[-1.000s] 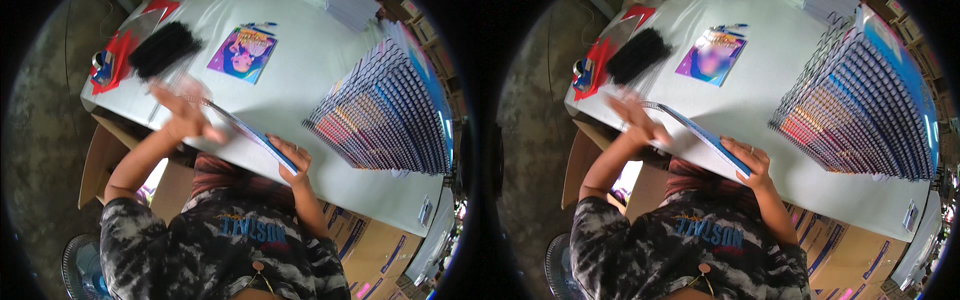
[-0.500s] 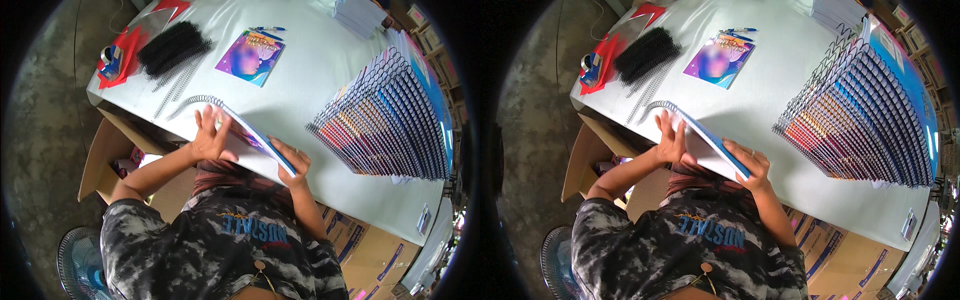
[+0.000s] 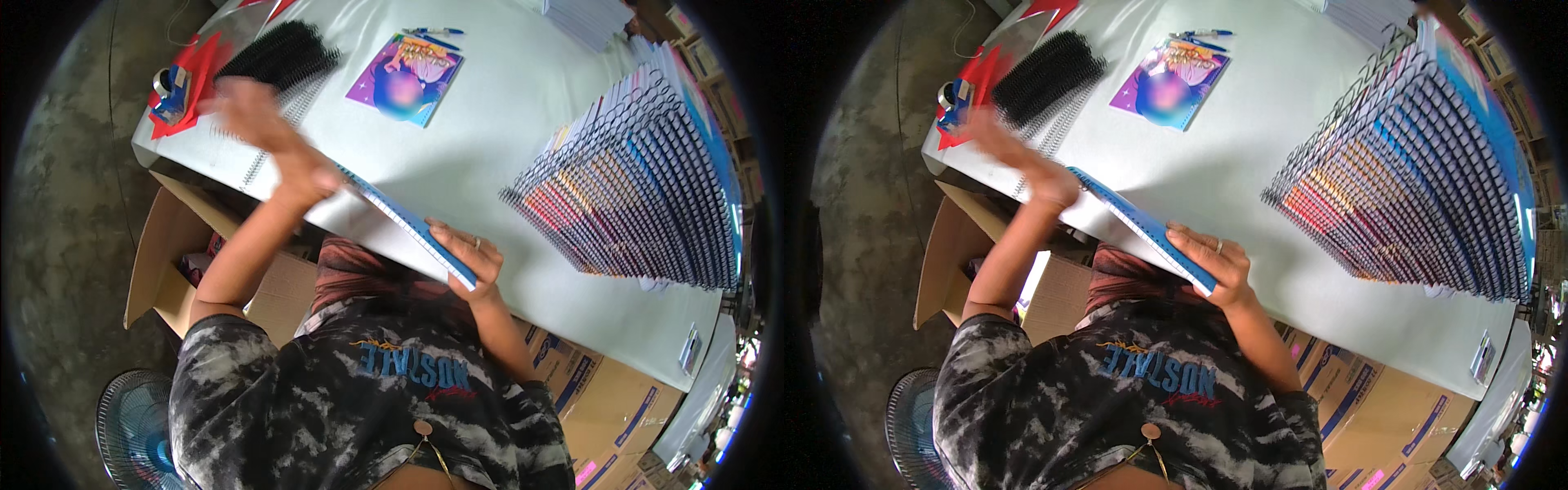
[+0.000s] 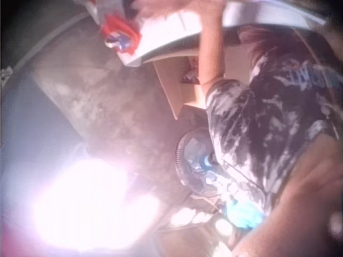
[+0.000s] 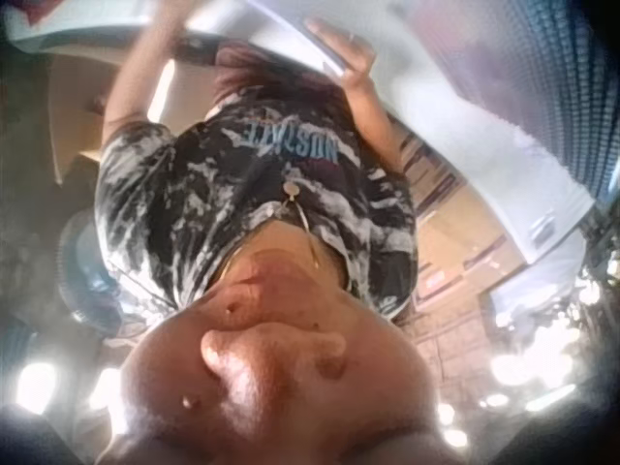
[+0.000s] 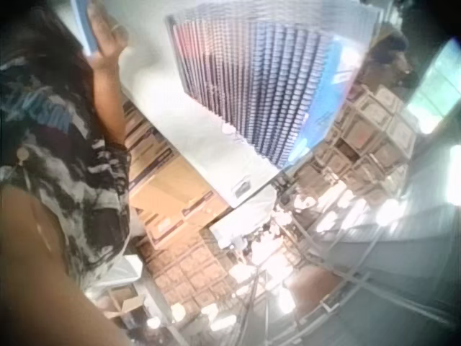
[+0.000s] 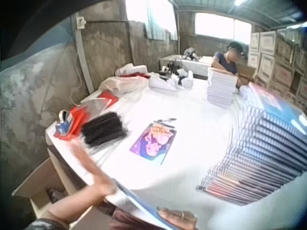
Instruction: The person repeatedly picks up a notebook cover and a loose spiral binding, inserts the spiral into the cover holes, and places the assembled notebook onto a growing stack. The person handles multiple identical notebooks one at a time.
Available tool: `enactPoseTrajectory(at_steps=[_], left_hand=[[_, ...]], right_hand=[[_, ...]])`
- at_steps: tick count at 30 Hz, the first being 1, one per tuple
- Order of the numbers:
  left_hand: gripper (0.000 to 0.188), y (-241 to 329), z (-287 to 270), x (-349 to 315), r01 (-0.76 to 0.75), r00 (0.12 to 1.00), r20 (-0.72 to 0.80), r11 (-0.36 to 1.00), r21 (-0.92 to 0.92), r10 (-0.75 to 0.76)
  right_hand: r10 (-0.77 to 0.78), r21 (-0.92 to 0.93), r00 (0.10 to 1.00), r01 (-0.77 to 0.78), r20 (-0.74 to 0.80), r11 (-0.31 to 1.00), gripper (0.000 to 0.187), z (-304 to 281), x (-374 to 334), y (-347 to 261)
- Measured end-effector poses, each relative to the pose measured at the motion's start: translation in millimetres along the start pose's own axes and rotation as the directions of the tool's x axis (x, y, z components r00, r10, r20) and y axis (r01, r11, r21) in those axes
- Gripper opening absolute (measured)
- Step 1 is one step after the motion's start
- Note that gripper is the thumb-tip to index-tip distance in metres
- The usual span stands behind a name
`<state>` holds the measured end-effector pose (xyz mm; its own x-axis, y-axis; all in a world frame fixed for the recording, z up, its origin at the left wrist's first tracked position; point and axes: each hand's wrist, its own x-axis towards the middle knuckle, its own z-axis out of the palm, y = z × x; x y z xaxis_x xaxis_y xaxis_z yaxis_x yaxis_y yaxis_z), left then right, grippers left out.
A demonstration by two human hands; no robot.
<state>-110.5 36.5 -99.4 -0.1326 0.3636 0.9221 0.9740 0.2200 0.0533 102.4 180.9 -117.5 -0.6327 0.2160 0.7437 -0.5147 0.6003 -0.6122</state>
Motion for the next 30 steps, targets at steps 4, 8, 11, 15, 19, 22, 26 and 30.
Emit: enactPoseTrajectory(at_steps=[4, 8, 11, 15, 19, 22, 26, 30], left_hand=[[0.109, 33, -8, -80, -0.312, 0.823, 0.409, 0.916, -0.253, 0.394], [0.106, -24, 22, -50, 0.058, 0.989, -0.098, 0.892, -0.448, -0.113], [0.099, 22, 10, -47, -0.063, 0.984, 0.148, 0.975, -0.214, 0.096], [0.094, 29, -7, -22, -0.501, 0.852, 0.122, 0.860, -0.096, 0.510], [0.093, -31, 15, -48, -0.446, 0.874, 0.117, 0.685, 0.575, 0.471], [0.086, 23, -9, -60, -0.242, 0.789, 0.549, 0.961, -0.133, 0.275], [0.099, 20, 8, 46, -0.443, 0.881, -0.177, 0.896, 0.016, 0.439], [0.097, 46, 3, -16, -0.091, 0.920, 0.357, 0.974, -0.209, 0.163]], right_hand=[[0.027, 0.020, 0.998, -0.026, -0.054, 0.999, 0.024, -3, -2, 4], [0.009, -0.001, 1.000, -0.009, -0.006, 1.000, 0.026, -1, 4, 3], [0.018, -0.017, 0.999, -0.019, -0.049, 1.000, 0.027, 1, -2, 6], [0.012, -0.044, 0.999, -0.014, -0.052, 0.999, 0.027, -2, 3, 4], [-0.046, 0.032, 0.999, 0.046, -0.003, 0.998, 0.027, 5, 7, 7], [0.009, -0.064, 0.998, -0.013, -0.063, 0.998, 0.027, 2, 7, 5], [0.033, -0.032, 0.999, -0.034, -0.028, 0.999, 0.028, 1, 9, 3], [0.012, -0.023, 1.000, -0.013, -0.018, 1.000, 0.030, 5, 8, 4]])
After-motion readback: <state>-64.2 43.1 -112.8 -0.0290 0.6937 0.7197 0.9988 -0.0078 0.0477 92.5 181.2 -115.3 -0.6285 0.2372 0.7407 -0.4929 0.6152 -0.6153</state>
